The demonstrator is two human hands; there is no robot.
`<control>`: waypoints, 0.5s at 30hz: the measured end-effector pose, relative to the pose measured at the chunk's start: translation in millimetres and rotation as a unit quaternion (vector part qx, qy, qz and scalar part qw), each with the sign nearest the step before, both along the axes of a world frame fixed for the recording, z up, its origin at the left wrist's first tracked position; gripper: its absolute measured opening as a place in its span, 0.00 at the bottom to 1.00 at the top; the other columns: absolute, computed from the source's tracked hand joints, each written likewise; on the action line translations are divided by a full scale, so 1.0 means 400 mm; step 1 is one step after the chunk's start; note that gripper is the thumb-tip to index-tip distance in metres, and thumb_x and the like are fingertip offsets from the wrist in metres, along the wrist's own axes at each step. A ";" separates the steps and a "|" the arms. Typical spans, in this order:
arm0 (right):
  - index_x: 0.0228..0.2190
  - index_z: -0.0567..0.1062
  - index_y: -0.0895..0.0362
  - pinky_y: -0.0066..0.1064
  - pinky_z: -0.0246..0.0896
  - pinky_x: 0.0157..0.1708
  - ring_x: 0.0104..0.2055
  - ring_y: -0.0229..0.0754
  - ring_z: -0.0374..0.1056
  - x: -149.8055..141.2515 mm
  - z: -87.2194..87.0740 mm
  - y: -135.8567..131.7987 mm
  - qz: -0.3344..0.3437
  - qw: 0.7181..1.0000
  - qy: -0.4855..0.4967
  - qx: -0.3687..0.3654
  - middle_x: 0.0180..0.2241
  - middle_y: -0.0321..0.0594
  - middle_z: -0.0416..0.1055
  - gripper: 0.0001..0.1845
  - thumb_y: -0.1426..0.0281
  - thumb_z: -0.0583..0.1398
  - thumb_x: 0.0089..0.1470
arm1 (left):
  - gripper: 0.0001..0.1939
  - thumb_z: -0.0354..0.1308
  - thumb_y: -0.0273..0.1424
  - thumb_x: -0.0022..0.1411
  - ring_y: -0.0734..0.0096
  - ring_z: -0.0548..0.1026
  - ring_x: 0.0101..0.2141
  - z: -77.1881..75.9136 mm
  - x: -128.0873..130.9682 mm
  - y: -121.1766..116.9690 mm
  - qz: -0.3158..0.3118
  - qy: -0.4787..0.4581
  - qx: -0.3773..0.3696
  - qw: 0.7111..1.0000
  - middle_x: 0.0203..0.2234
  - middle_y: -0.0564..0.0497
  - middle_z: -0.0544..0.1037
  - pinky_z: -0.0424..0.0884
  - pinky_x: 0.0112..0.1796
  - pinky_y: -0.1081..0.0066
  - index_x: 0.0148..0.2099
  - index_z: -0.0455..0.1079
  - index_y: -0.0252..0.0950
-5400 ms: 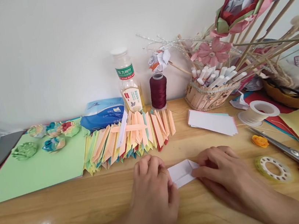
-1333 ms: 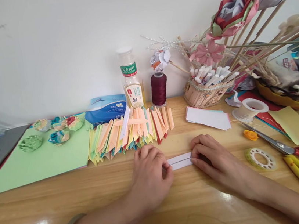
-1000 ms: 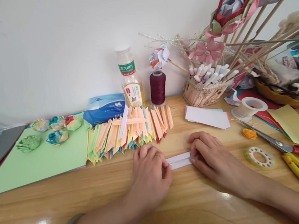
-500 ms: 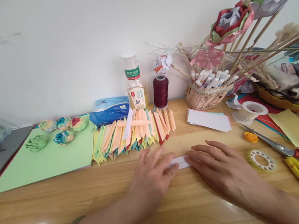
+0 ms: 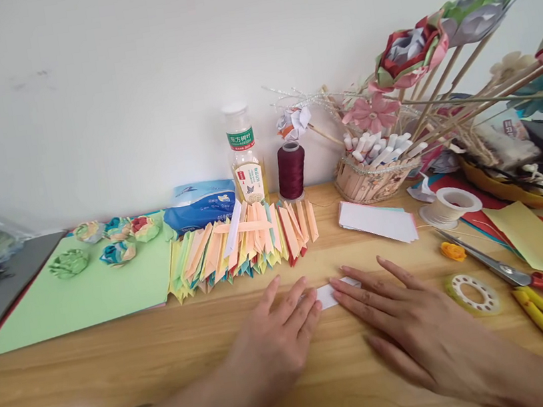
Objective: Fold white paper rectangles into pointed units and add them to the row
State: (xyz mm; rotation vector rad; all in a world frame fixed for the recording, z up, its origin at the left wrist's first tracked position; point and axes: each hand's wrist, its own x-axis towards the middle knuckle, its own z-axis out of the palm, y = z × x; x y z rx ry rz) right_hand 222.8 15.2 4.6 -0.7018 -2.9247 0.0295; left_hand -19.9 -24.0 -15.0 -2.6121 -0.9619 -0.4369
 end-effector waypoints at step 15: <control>0.49 0.70 0.54 0.51 0.59 0.51 0.52 0.48 0.66 0.054 0.015 0.068 -0.017 0.993 0.115 -0.032 0.47 0.43 0.73 0.18 0.73 0.54 0.56 | 0.15 0.43 0.23 0.68 0.62 0.65 0.55 0.007 -0.051 0.047 -0.041 -0.109 -0.154 0.981 0.48 0.56 0.74 0.44 0.58 0.48 0.48 0.69 0.39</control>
